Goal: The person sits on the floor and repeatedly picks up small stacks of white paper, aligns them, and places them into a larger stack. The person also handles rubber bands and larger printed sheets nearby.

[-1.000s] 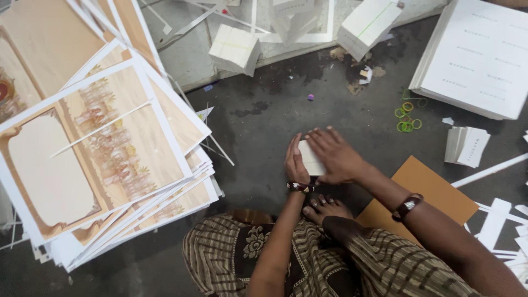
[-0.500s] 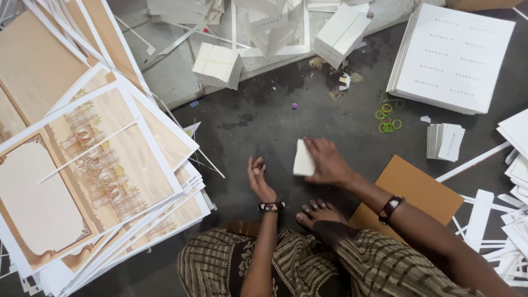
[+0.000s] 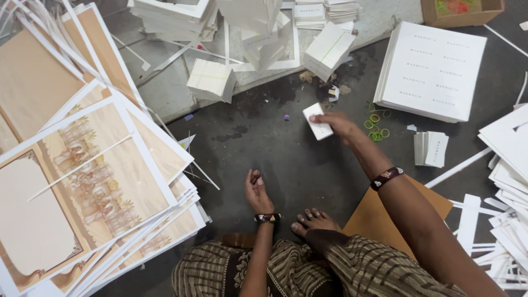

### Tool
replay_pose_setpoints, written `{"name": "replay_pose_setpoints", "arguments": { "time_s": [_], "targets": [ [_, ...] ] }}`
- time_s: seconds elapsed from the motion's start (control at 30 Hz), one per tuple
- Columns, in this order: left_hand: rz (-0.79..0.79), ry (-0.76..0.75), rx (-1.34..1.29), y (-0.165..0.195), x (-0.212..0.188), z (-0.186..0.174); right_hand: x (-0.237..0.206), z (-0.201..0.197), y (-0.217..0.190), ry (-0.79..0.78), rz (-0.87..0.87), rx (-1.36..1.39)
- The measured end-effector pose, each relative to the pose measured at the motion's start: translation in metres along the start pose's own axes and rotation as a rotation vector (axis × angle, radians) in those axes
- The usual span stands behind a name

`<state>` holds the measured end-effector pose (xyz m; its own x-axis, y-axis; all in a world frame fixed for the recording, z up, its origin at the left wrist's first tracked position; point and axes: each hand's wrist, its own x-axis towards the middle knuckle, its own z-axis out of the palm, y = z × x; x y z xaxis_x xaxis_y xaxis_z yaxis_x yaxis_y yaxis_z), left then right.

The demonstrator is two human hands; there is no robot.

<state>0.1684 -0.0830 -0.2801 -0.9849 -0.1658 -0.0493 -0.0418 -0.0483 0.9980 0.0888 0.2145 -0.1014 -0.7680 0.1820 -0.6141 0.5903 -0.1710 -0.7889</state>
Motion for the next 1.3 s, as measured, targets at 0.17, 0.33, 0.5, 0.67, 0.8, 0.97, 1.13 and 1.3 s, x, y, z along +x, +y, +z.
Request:
{"name": "replay_pose_setpoints", "arguments": {
  "time_s": [0.17,0.33,0.5,0.67,0.8,0.97,1.13,1.3],
  "targets": [
    [0.039,-0.005,0.021,0.001,-0.002,0.0,-0.006,0.003,0.006,0.091,0.008,-0.11],
    [0.005,0.001,-0.002,0.0,-0.002,0.0,0.004,-0.014,0.009,0.151,0.001,-0.179],
    [0.048,-0.058,0.096,0.012,-0.003,-0.002,-0.059,-0.003,0.02,0.302,-0.356,-0.356],
    [0.152,-0.124,0.316,0.033,-0.005,-0.002,-0.166,0.096,0.17,-0.416,-0.208,-1.497],
    [0.26,-0.145,0.377,0.042,-0.007,0.004,-0.144,0.097,0.264,-0.518,-0.31,-1.479],
    [0.231,-0.16,0.406,0.046,-0.007,0.005,-0.129,0.096,0.258,-0.504,0.029,-1.374],
    [0.237,-0.156,0.416,0.044,-0.007,0.004,-0.142,0.099,0.246,-0.525,-0.068,-1.412],
    [0.207,-0.159,0.411,0.041,-0.007,0.006,-0.136,0.094,0.252,-0.519,-0.035,-1.43]
  ]
}}
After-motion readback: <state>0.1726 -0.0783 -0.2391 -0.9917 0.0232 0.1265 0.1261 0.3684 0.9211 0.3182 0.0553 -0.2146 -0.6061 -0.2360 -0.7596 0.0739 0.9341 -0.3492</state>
